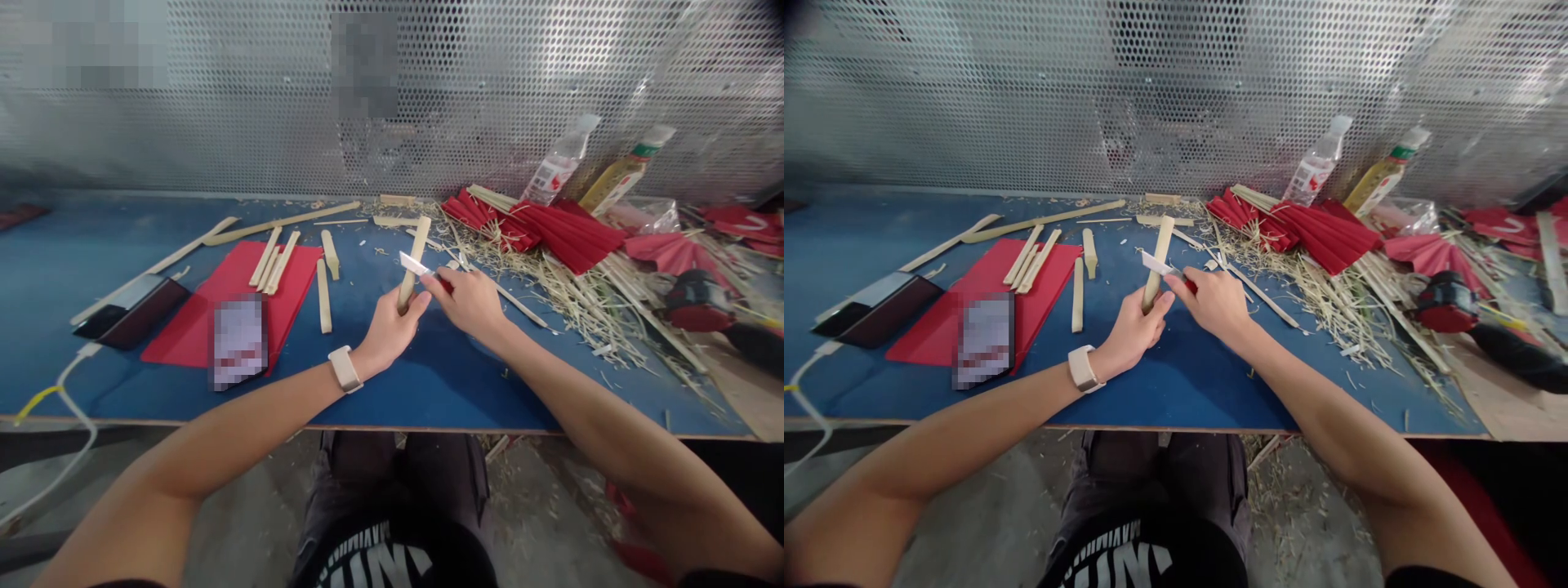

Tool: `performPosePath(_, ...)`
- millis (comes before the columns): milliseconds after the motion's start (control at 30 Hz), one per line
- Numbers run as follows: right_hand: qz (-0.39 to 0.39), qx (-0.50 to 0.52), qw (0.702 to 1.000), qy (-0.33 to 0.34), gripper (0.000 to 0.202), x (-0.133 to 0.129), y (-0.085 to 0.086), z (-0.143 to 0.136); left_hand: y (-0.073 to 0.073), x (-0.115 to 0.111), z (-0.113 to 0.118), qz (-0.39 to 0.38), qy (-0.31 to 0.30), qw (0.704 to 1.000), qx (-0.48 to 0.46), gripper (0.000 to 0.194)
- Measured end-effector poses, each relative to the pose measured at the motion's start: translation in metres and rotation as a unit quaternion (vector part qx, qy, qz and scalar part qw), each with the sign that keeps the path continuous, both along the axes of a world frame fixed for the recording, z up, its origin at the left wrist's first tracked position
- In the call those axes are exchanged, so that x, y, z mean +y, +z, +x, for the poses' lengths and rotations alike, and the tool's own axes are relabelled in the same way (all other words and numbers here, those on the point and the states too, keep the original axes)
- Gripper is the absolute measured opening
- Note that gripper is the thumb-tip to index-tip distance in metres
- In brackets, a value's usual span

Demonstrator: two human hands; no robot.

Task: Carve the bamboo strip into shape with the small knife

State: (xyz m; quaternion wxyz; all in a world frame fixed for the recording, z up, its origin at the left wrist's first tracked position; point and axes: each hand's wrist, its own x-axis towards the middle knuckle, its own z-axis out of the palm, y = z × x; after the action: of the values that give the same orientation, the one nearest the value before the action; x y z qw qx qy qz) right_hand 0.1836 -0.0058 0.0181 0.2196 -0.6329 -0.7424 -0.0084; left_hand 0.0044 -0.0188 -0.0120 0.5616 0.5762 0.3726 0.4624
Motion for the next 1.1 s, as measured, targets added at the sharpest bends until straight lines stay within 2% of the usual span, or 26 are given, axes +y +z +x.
performPosePath(100, 0.035, 0.033, 0.999, 0.016, 0.062, 0.007, 0.002, 0.013, 0.001, 0.0, 0.001, -0.024, -0.028, 0.999, -0.022, 0.057)
performPosePath(200, 0.012, 0.016, 0.996, 0.085, 0.061, 0.009, 0.006, 0.024, 0.001, 0.002, 0.0, -0.022, -0.026, 0.999, -0.018, 0.054)
performPosePath(267, -0.015, -0.022, 0.992, 0.123, 0.059, 0.007, 0.009, 0.026, 0.0, 0.003, 0.0, 0.003, -0.012, 1.0, -0.009, 0.048)
performPosePath(367, -0.039, -0.073, 0.986, 0.145, 0.057, 0.0, 0.013, 0.02, -0.003, 0.005, -0.001, 0.062, -0.011, 0.998, 0.025, 0.044)
performPosePath(467, -0.056, -0.097, 0.985, 0.133, 0.056, -0.007, 0.016, 0.011, -0.003, 0.007, -0.002, 0.105, -0.012, 0.992, 0.071, 0.045)
performPosePath(667, -0.095, -0.096, 0.987, 0.084, 0.06, -0.013, 0.019, -0.003, 0.0, 0.006, -0.004, 0.127, 0.002, 0.985, 0.117, 0.039)
performPosePath(900, -0.097, -0.096, 0.99, 0.018, 0.066, -0.019, 0.015, -0.017, -0.005, 0.009, -0.005, 0.108, 0.035, 0.984, 0.136, 0.04)
performPosePath(1100, -0.094, -0.089, 0.992, 0.009, 0.062, -0.023, 0.012, -0.026, -0.004, 0.011, -0.007, 0.116, 0.056, 0.981, 0.142, 0.036)
